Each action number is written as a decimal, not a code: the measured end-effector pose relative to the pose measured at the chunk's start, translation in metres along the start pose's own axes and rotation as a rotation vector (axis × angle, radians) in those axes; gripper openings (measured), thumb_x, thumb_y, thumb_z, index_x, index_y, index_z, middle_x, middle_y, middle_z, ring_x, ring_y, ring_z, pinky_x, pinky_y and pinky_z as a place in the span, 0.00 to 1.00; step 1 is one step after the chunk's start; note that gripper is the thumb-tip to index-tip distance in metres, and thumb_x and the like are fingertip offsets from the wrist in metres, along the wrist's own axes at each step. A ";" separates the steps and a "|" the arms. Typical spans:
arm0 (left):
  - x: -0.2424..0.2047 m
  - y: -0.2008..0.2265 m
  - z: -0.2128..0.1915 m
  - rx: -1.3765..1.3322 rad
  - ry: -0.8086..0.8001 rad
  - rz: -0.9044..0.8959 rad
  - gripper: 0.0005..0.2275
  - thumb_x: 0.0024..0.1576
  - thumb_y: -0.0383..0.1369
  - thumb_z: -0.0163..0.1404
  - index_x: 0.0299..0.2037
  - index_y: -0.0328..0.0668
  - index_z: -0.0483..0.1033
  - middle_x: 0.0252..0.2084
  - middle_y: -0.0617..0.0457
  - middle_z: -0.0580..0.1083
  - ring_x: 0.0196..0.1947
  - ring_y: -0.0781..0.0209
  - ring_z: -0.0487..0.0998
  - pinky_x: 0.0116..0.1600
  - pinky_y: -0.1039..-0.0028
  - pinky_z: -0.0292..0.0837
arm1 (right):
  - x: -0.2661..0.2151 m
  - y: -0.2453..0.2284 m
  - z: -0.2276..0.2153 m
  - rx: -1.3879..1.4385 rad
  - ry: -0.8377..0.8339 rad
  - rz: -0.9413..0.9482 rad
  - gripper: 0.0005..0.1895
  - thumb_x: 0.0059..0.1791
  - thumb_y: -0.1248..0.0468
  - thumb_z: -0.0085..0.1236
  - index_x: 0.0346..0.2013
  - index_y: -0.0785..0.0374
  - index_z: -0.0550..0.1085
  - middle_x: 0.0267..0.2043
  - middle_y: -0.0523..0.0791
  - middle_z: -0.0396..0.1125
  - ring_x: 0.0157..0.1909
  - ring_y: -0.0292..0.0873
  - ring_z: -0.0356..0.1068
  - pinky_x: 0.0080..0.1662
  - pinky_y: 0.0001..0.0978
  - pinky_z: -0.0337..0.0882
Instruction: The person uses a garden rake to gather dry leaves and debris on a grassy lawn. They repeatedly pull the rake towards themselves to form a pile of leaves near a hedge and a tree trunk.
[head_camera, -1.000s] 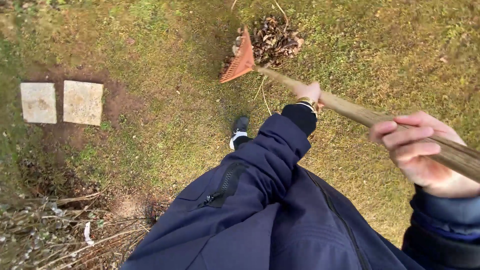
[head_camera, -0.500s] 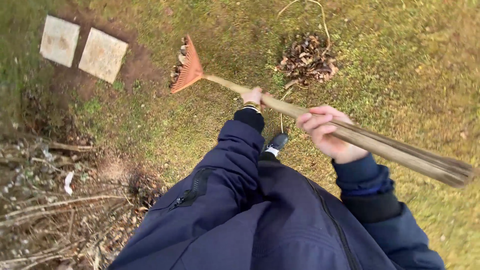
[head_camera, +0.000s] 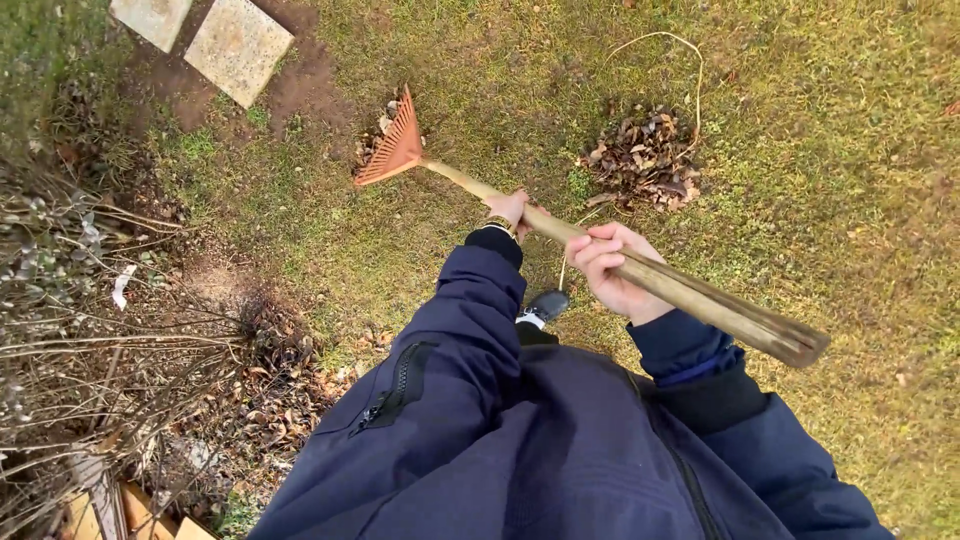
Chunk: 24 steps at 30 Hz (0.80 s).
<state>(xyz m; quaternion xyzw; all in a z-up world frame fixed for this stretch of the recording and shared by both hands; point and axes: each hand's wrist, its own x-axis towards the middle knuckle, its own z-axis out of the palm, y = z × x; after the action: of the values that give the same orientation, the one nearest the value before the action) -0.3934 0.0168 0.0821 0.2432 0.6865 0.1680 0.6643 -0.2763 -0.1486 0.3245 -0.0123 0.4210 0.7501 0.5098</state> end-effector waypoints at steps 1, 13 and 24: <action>-0.013 0.005 0.008 -0.017 0.023 -0.014 0.40 0.51 0.30 0.59 0.70 0.35 0.43 0.70 0.30 0.55 0.60 0.30 0.71 0.45 0.42 0.82 | -0.008 -0.004 0.002 -0.011 0.018 -0.037 0.09 0.53 0.68 0.44 0.46 0.65 0.57 0.40 0.41 0.56 0.28 0.28 0.68 0.24 0.15 0.68; -0.080 -0.084 0.166 -0.199 -0.127 -0.068 0.37 0.55 0.29 0.53 0.69 0.39 0.40 0.68 0.32 0.50 0.56 0.30 0.72 0.43 0.34 0.78 | -0.217 -0.051 0.036 -0.024 0.108 -0.168 0.09 0.52 0.70 0.47 0.44 0.64 0.58 0.39 0.40 0.56 0.27 0.29 0.69 0.23 0.15 0.69; -0.221 -0.154 0.364 -0.015 -0.247 -0.165 0.16 0.62 0.39 0.47 0.52 0.32 0.66 0.44 0.36 0.75 0.43 0.44 0.80 0.42 0.57 0.83 | -0.445 -0.103 0.040 -0.009 0.043 -0.109 0.04 0.53 0.73 0.42 0.41 0.64 0.59 0.36 0.43 0.59 0.25 0.35 0.67 0.26 0.22 0.69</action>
<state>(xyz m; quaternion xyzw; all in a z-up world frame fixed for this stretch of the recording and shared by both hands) -0.0493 -0.2669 0.1581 0.1998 0.6160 0.0870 0.7570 0.0333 -0.4459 0.4855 -0.0536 0.4270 0.7228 0.5408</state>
